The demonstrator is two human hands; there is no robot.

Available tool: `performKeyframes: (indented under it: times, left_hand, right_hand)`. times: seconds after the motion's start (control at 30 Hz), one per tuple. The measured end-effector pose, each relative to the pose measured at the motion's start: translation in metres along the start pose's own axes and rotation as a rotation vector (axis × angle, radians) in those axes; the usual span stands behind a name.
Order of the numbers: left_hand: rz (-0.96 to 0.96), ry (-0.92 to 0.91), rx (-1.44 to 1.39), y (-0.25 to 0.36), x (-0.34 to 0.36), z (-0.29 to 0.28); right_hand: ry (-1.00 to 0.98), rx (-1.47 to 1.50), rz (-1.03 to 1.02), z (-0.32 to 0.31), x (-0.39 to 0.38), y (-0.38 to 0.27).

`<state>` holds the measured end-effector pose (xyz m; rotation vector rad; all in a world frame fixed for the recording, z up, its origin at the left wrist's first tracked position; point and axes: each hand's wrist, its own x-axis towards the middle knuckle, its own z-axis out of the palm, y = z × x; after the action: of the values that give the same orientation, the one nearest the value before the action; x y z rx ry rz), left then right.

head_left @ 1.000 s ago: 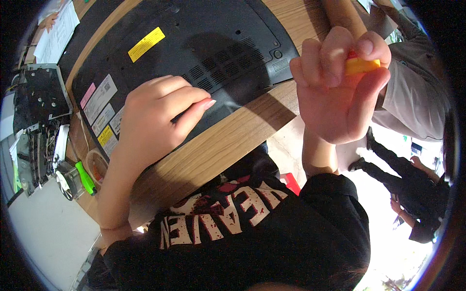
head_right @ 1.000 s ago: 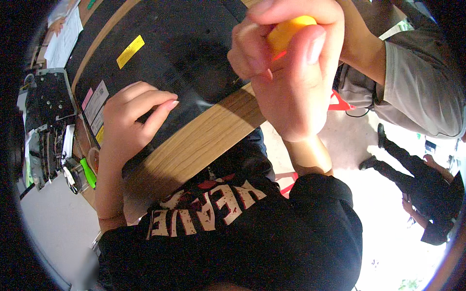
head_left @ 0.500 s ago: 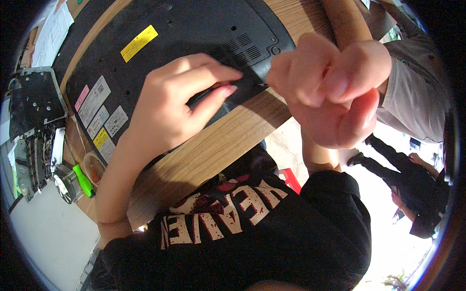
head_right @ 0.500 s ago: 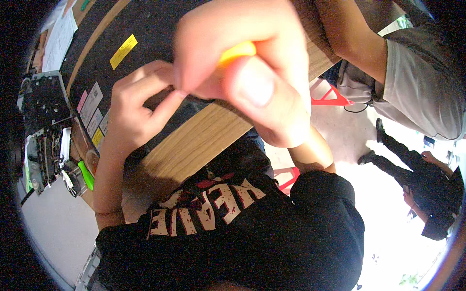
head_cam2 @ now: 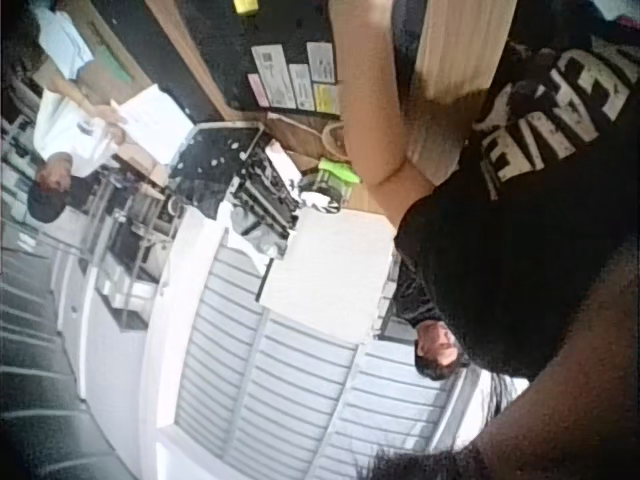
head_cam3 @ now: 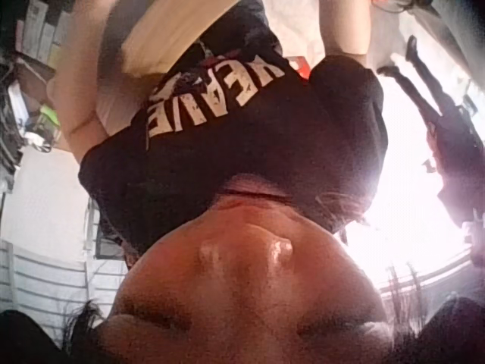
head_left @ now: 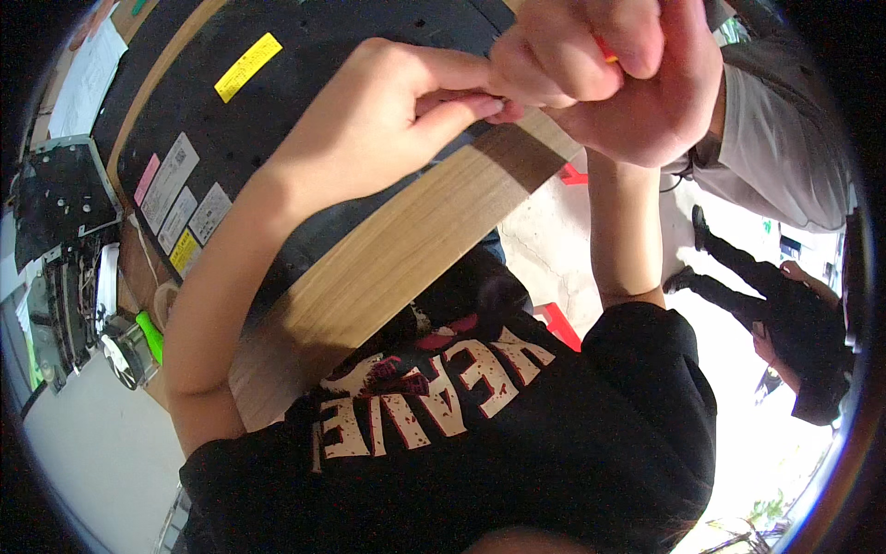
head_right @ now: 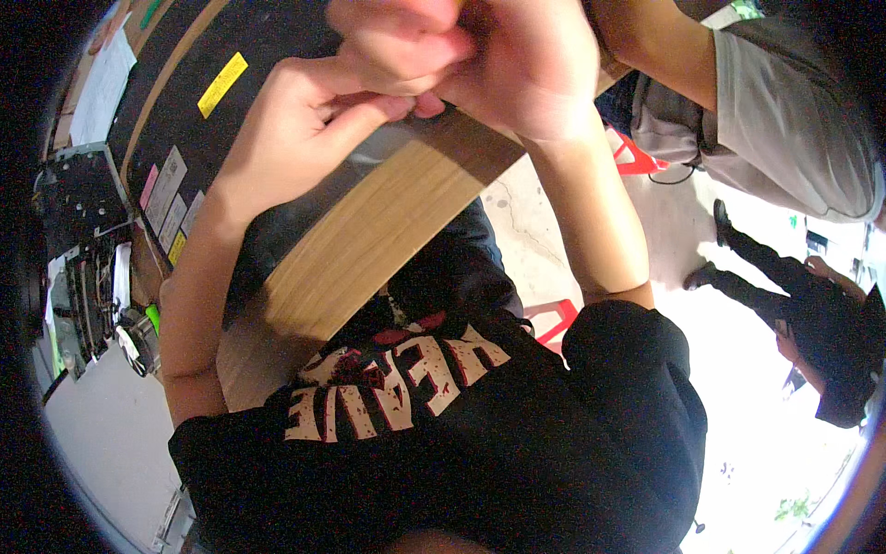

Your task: The person uses a screwdriver to remove screws from the bottom of a laptop, then pulls out a modular component from the side of the device.

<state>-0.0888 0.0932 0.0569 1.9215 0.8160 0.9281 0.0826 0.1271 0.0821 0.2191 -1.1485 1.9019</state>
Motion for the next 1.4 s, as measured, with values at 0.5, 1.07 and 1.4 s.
performKeyframes:
  times: [0.5, 1.07, 1.4]
  left_hand:
    - [0.050, 0.056, 0.124, -0.003, -0.004, 0.000]
    - [0.046, -0.019, 0.227, 0.018, -0.007, -0.005]
    - [0.032, 0.044, 0.122, 0.012, -0.002, -0.001]
  right_hand:
    - [0.197, -0.390, -0.286, 0.007, 0.009, 0.004]
    - [-0.003, -0.757, -0.406, -0.012, 0.002, -0.007]
    - [-0.425, -0.435, -0.224, -0.044, 0.026, -0.002]
